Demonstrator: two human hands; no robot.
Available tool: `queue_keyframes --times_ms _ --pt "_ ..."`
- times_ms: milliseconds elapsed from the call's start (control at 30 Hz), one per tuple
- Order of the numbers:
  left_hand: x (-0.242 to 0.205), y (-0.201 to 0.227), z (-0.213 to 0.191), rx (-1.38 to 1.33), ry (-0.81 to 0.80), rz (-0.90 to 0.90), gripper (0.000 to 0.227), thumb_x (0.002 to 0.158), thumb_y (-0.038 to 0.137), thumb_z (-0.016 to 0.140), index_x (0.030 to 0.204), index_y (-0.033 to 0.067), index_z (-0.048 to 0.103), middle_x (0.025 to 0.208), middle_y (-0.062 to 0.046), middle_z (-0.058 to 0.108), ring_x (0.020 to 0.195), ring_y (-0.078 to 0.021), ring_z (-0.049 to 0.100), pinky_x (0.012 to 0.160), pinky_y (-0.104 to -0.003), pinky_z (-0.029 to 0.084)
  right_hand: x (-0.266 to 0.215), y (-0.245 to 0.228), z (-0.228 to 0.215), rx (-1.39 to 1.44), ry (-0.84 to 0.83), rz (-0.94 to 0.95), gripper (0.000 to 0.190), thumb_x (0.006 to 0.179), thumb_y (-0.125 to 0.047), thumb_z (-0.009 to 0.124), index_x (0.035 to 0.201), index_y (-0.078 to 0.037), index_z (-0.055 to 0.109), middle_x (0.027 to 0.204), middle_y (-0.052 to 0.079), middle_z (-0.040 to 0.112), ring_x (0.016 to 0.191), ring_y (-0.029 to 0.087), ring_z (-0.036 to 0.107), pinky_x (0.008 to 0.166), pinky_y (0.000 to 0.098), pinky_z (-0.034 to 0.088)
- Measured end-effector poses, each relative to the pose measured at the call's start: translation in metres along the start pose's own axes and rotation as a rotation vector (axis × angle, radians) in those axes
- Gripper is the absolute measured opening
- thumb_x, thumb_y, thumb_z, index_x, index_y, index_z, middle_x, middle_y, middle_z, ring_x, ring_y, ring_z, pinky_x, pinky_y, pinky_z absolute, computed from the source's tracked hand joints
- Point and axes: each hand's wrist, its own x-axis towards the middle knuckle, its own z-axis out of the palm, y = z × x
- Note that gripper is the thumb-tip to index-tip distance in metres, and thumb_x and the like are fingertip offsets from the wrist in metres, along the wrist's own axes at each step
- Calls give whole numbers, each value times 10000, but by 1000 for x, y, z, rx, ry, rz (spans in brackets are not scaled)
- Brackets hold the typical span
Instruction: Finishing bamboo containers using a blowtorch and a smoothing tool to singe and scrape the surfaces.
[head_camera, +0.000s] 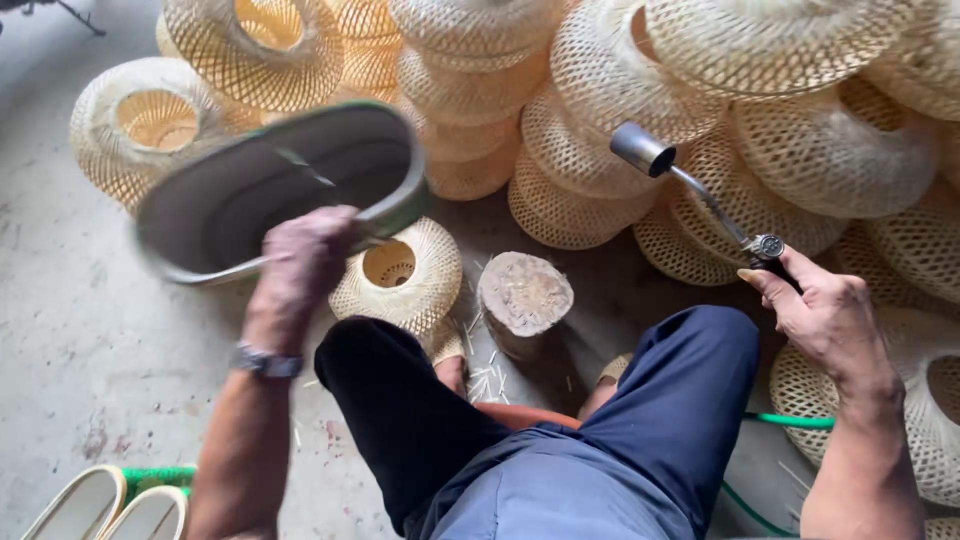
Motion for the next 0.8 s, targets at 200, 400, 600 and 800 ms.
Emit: queue_keyframes --times_ms 200,400,600,800 --pt "38 113 150 -183 -123 180 196 801 279 739 872 113 663 798 -140 712 752 -352 718 633 -468 573 -29 1 -34 -182 34 28 398 962 -263 710 1351 -177 709 676 193 597 545 180 561 552 401 473" --pt "24 198 254 -375 -238 210 59 895 161 629 879 141 682 773 -151 704 766 -364 716 662 -487 560 -40 2 -47 -252 -250 75 377 922 -359 663 1266 -210 704 693 225 667 608 368 650 584 446 514" --pt "5 222 275 -212 -236 210 54 940 149 623 919 128 667 783 -113 699 764 -302 731 632 -452 577 -29 17 -38 -406 -352 -29 393 928 -418 633 1263 -217 676 786 243 687 742 439 687 650 508 516" --pt "-14 188 179 -362 1 28 529 806 417 757 1199 88 623 1145 -149 651 1152 -345 590 1071 -542 375 -4 17 -13 -370 -331 -221 371 913 -399 626 1196 -165 684 818 232 703 779 435 700 669 507 529"
